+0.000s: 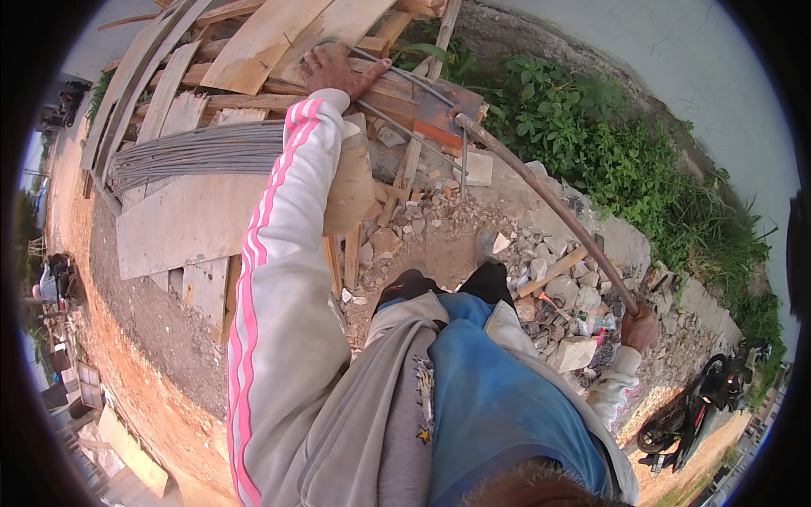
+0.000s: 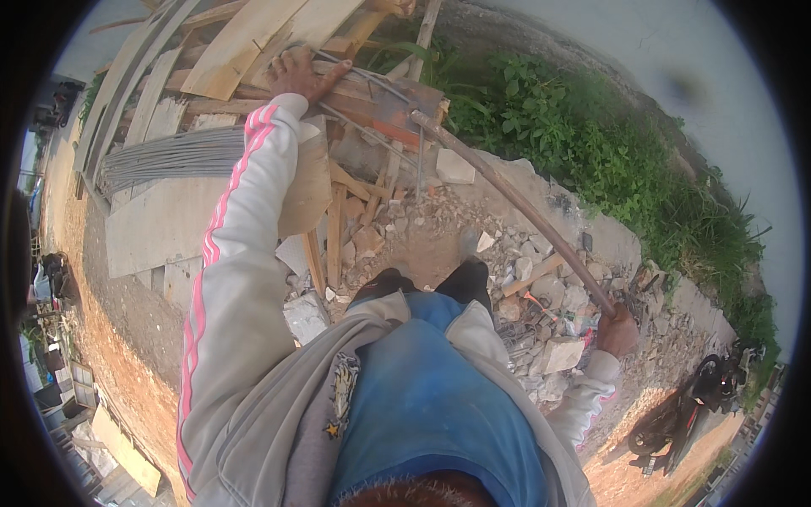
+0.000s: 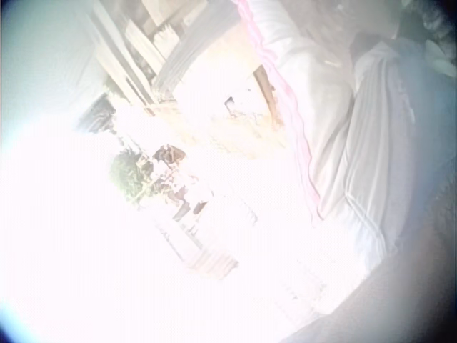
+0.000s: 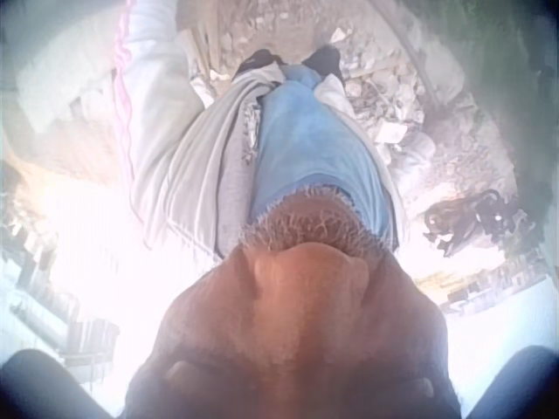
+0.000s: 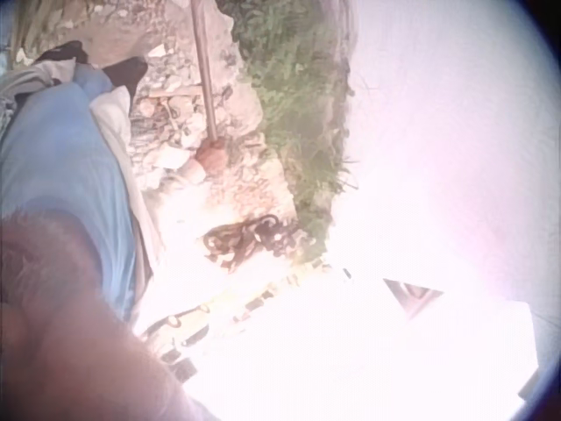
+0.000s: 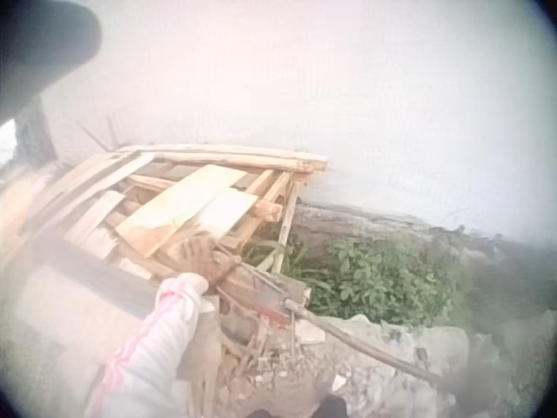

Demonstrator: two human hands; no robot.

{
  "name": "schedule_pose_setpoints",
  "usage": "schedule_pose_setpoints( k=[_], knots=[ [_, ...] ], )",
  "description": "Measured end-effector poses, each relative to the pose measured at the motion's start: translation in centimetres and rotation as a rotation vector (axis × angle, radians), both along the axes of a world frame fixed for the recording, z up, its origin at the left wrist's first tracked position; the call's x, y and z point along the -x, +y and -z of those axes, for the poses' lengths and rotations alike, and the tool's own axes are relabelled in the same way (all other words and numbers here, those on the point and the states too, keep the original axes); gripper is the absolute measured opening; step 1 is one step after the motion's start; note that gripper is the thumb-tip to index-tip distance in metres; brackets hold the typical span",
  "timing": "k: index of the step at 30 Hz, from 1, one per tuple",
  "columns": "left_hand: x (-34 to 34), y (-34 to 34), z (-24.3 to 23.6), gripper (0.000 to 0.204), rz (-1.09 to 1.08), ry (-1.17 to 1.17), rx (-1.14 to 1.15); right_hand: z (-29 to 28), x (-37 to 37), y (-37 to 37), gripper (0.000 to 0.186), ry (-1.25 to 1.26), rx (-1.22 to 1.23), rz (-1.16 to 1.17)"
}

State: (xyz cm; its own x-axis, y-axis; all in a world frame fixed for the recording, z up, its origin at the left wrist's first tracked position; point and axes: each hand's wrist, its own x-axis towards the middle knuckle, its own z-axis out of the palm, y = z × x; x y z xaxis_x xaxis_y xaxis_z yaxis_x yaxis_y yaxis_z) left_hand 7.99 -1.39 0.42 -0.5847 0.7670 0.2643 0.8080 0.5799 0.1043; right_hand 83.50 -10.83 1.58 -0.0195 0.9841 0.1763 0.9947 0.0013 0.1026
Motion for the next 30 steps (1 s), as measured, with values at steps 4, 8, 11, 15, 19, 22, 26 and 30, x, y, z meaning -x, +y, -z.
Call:
schedule_pose_setpoints(
  k=[4, 8, 11, 15, 19, 22, 26, 30],
  knots=[
    [-0.7, 0.2, -1.1, 0.121, -0.008, -0.071, 0.055, -0.9, 2.5, -6.4, 0.038, 0.033, 0.008, 0.042],
    [-1.2, 0.0, -1.9, 0.125, -0.027, -0.113, 0.075, -5.6, 3.0, -5.4, 0.058, 0.196, 0.141, -0.074],
    [-1.1, -0.1, -2.0, 0.127, -0.019, -0.130, 0.091, -7.4, 1.5, -4.0, 0.069, 0.261, 0.278, -0.106],
    [-1.6, -0.4, -2.2, 0.122, -0.030, -0.109, 0.082, -6.9, 2.5, -4.3, 0.067, 0.171, 0.159, -0.079],
    [-0.6, -0.4, -1.8, 0.127, -0.039, -0.112, 0.118, -6.2, 1.9, -2.7, 0.063, 0.207, 0.102, -0.136],
    [-0.8, -0.2, -2.2, 0.127, -0.049, -0.129, 0.140, -5.9, 1.6, -1.8, 0.060, 0.200, 0.112, -0.146],
    [-1.6, -0.5, -3.0, 0.123, -0.053, -0.120, 0.158, -4.7, 1.6, -3.0, 0.062, 0.196, 0.113, -0.134],
    [-1.2, -0.3, -2.2, 0.123, -0.026, -0.109, 0.106, -4.4, 1.5, -4.5, 0.063, 0.158, 0.067, -0.127]
  ],
)
